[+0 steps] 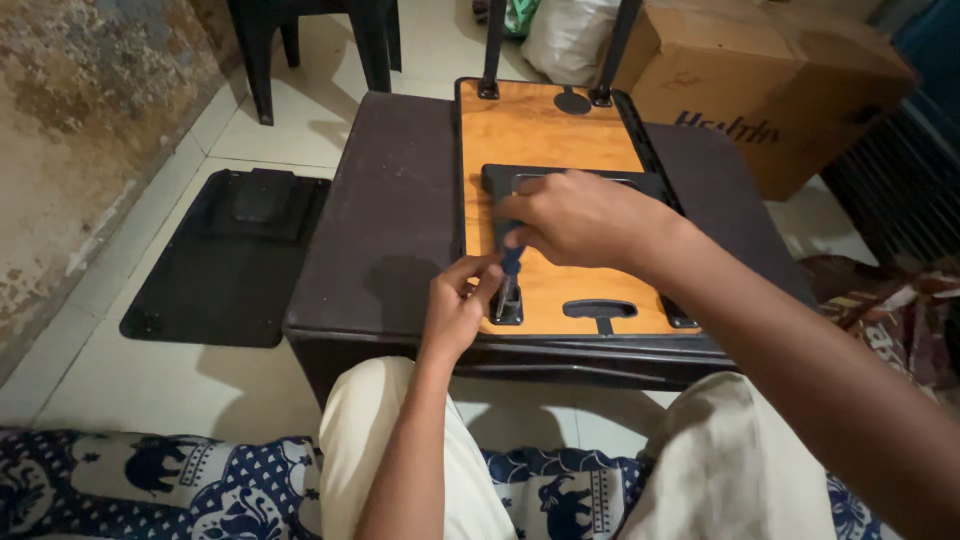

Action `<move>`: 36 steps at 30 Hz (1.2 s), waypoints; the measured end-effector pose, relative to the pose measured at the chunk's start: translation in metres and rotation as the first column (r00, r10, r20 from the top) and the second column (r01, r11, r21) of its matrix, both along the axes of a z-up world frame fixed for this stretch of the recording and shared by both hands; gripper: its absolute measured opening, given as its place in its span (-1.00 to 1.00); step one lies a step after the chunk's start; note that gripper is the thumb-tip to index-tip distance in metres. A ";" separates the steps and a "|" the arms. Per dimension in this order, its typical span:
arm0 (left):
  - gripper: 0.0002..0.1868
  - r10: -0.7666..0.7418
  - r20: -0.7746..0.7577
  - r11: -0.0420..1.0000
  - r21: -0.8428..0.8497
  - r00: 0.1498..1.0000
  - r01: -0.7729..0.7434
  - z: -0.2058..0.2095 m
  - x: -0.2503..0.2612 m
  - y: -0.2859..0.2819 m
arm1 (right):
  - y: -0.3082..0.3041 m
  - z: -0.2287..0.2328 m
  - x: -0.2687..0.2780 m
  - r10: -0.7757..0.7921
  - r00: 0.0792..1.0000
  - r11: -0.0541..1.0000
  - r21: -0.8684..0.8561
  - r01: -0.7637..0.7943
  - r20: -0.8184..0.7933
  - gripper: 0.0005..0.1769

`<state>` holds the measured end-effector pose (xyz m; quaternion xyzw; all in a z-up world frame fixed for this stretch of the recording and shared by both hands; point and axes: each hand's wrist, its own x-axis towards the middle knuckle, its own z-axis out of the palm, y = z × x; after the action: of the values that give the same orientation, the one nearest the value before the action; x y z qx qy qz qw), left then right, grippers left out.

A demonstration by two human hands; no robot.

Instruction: The person attaches black plastic legs to a wooden tabletop using a screwdriver. They position each leg, insert screws, and tighten them to secure the frame to the tabletop.

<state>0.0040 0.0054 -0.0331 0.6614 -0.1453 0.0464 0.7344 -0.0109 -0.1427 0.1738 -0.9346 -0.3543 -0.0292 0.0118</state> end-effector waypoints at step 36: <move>-0.67 0.022 0.224 0.999 0.040 0.974 -0.032 0.009 -0.006 -0.002 | 0.001 -0.004 0.014 0.028 0.987 0.993 -0.112 -0.046 -0.158 -0.76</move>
<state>-0.0017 0.0031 -0.0238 0.6697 -0.2190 0.1274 0.6981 0.0028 -0.1417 0.1699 -0.9264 -0.3707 0.0650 -0.0138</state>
